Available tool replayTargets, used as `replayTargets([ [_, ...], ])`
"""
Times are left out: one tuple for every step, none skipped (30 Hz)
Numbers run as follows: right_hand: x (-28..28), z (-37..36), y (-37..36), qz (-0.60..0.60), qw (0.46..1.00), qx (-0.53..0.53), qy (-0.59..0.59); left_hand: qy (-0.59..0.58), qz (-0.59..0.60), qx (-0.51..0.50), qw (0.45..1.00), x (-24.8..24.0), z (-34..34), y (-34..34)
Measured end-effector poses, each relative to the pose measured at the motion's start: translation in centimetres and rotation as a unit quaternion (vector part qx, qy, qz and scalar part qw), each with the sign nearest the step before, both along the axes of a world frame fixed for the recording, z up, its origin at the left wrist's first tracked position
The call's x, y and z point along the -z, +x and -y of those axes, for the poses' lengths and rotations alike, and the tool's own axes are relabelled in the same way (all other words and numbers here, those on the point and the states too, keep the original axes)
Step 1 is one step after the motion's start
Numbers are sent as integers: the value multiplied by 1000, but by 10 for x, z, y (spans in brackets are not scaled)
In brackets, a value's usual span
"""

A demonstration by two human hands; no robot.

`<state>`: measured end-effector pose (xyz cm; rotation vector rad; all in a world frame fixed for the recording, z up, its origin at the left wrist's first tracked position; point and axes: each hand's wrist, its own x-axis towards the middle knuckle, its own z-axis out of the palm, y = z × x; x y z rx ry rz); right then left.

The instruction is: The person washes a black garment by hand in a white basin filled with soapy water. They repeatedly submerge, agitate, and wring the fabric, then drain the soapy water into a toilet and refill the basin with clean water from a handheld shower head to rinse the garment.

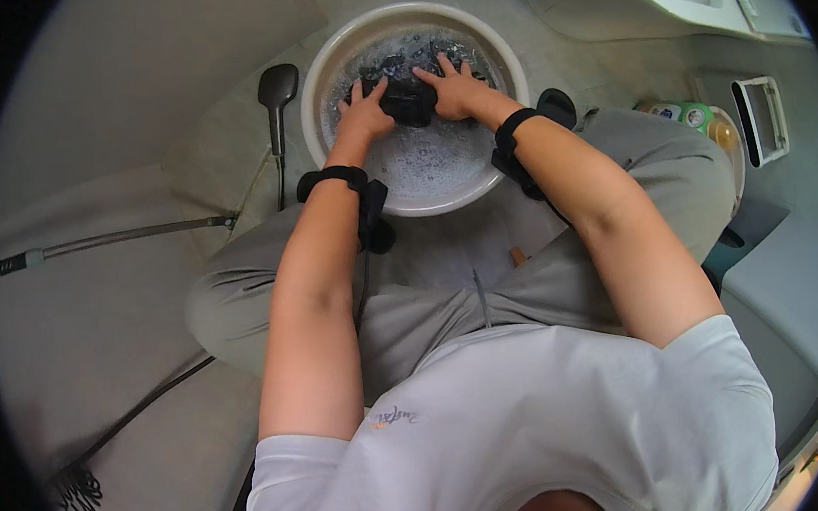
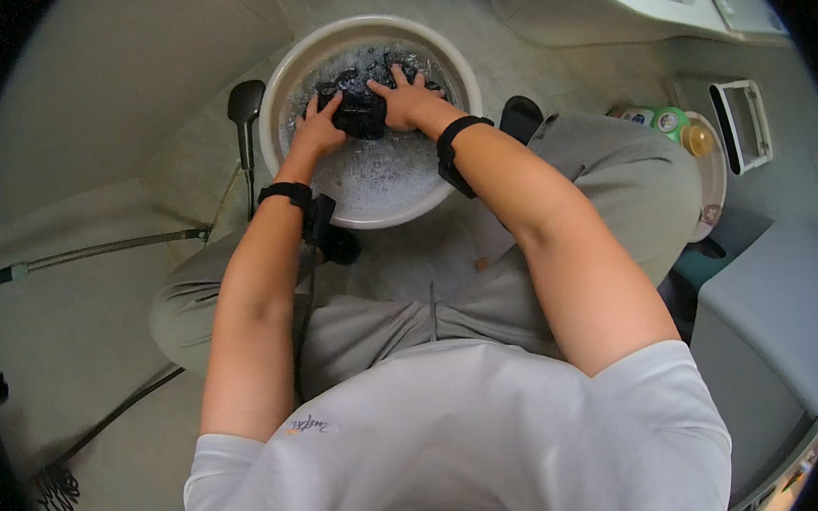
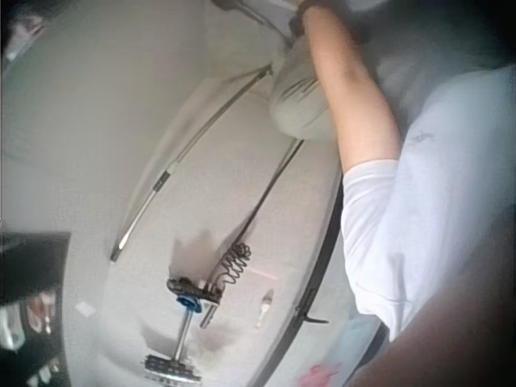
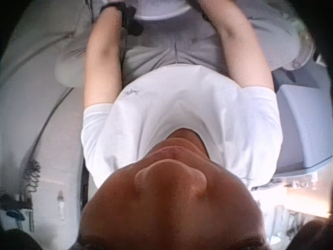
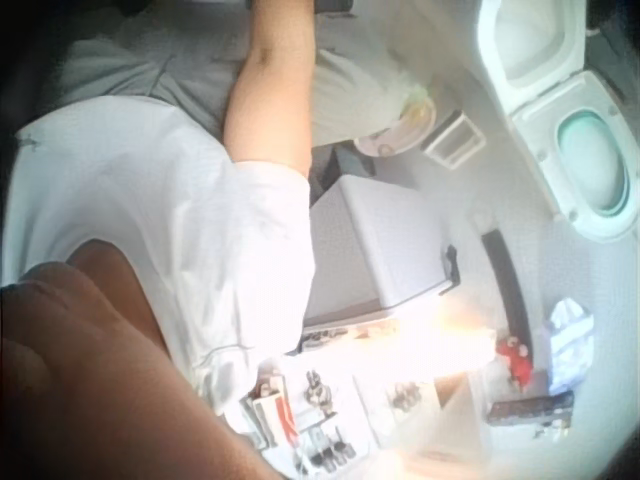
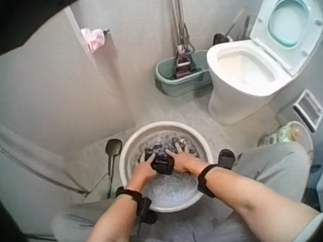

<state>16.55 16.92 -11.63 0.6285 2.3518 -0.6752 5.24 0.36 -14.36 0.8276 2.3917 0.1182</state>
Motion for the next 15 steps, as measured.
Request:
replayTargets([
  [7, -2, 0, 2, 1000, -11, 5, -22, 7, -17, 1000, 6, -6, 8],
  [14, -2, -2, 11, 1000, -21, 6, -47, 17, -34, 998, 11, -8, 11],
  [21, -2, -3, 14, 999, -34, 17, -55, 26, -19, 998, 14, -12, 8],
  [28, -1, -6, 23, 999, -33, 13, -58, 34, -13, 998, 18, -14, 4],
  [35, -1, -10, 26, 999, -36, 18, -58, 39, -3, 998, 22, -16, 0],
  [42, -1, -13, 35, 998, -38, 24, -50, 27, 5, 998, 27, -17, -4],
  [48, -1, -14, 0, 999, -36, 34, -48, -8, 35, 998, 33, -17, -5],
  [52, -3, -13, -26, 998, -34, 36, -42, -16, 37, 998, 38, -16, -4],
  [57, -5, -15, -42, 998, -33, 39, -25, -39, 44, 998, 44, -15, -5],
  [60, -7, -15, -59, 997, -32, 42, -28, -51, 56, 997, 48, -15, -5],
  [62, -10, -17, -95, 992, -52, 61, 2, -43, 8, 999, 51, -17, -7],
  [63, -13, -17, -116, 989, -73, 61, 14, -24, -35, 999, 53, -21, -10],
  [63, -16, -17, -121, 987, -88, 58, 29, 4, -74, 997, 52, -23, -11],
  [61, -19, -18, -116, 985, -101, 72, 18, -7, -40, 999, 50, -27, -14],
  [58, -22, -18, -114, 988, -90, 56, 9, -7, -4, 1000, 46, -29, -17],
])
